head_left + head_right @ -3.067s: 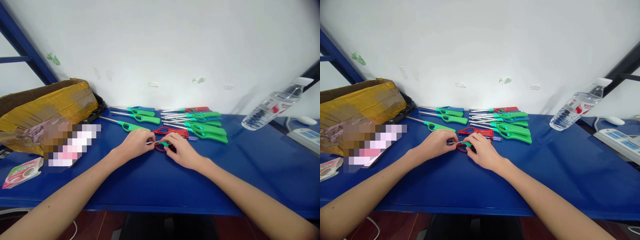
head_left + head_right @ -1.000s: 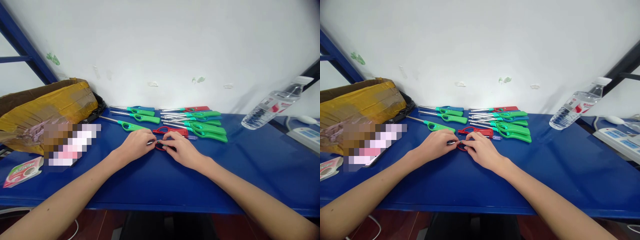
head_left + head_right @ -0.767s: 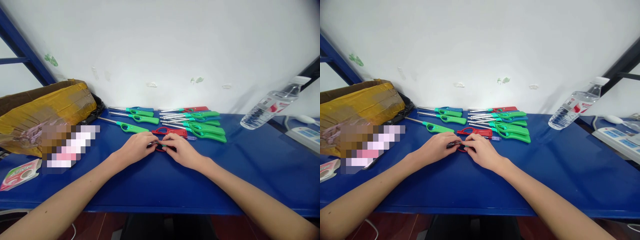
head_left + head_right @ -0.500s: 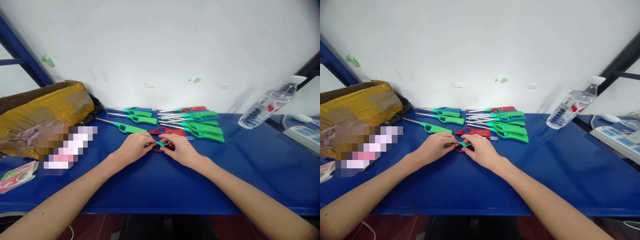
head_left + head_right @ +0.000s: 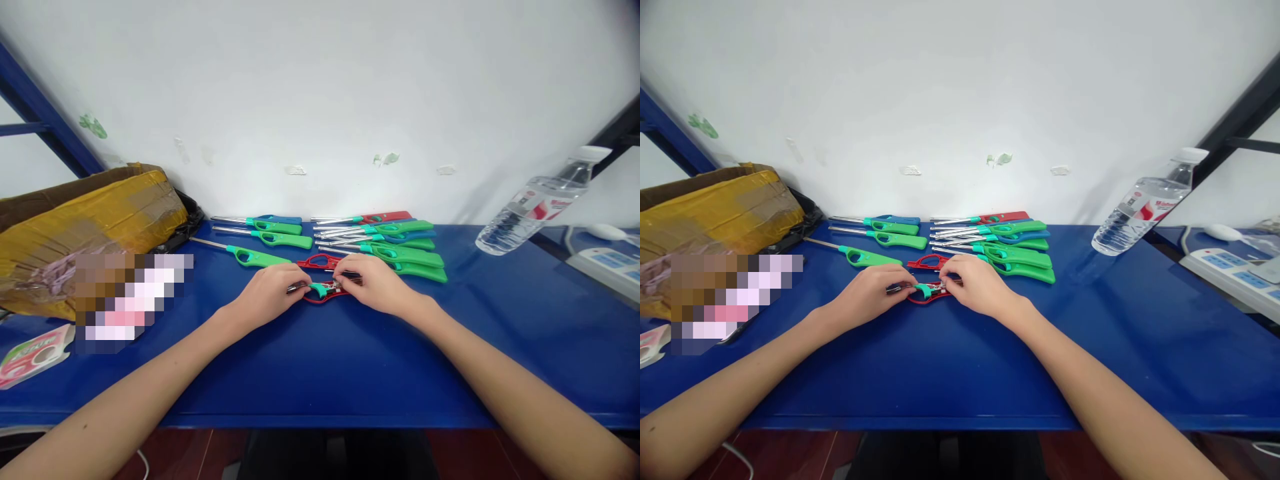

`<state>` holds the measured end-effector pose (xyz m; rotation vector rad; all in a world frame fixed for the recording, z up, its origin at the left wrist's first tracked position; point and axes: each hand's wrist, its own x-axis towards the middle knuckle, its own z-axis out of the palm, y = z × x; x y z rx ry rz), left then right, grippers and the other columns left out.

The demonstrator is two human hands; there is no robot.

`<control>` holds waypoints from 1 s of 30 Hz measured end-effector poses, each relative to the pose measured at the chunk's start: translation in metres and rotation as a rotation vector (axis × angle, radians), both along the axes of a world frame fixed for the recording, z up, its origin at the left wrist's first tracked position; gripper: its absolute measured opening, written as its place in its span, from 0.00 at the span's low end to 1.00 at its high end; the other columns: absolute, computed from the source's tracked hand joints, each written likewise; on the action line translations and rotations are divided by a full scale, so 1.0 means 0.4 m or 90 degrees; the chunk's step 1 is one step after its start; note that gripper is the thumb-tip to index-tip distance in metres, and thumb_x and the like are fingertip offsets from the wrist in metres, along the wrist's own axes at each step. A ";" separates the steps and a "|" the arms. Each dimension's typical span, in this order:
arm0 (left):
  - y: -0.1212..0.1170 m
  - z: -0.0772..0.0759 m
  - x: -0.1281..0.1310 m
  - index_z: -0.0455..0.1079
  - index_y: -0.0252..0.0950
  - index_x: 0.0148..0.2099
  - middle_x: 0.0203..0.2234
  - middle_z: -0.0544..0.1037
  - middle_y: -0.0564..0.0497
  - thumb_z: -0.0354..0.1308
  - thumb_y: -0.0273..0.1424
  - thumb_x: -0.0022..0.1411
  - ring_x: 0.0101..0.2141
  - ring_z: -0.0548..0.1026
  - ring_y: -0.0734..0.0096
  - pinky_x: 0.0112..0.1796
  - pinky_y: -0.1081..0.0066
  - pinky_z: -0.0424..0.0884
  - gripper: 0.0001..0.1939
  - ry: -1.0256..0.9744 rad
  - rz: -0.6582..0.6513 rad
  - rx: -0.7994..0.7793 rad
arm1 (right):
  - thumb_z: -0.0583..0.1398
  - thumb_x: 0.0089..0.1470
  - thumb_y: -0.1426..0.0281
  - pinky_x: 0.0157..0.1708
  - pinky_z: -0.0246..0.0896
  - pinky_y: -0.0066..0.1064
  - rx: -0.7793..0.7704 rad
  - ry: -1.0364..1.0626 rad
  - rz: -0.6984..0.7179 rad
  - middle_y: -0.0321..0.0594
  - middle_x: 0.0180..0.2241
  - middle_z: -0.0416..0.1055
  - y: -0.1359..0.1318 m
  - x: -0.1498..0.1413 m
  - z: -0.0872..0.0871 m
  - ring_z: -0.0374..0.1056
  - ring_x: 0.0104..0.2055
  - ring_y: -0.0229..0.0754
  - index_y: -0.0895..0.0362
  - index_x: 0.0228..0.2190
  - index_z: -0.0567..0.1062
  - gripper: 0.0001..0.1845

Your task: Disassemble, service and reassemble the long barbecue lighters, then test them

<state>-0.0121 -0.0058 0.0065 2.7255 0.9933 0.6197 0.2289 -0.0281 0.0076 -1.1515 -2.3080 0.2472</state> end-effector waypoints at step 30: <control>0.027 -0.005 -0.001 0.78 0.35 0.36 0.26 0.77 0.52 0.59 0.24 0.62 0.27 0.72 0.74 0.30 0.75 0.63 0.06 -0.045 -0.017 -0.029 | 0.58 0.61 0.68 0.47 0.65 0.38 -0.011 0.015 0.110 0.44 0.44 0.72 -0.023 -0.051 -0.034 0.68 0.46 0.45 0.54 0.46 0.75 0.11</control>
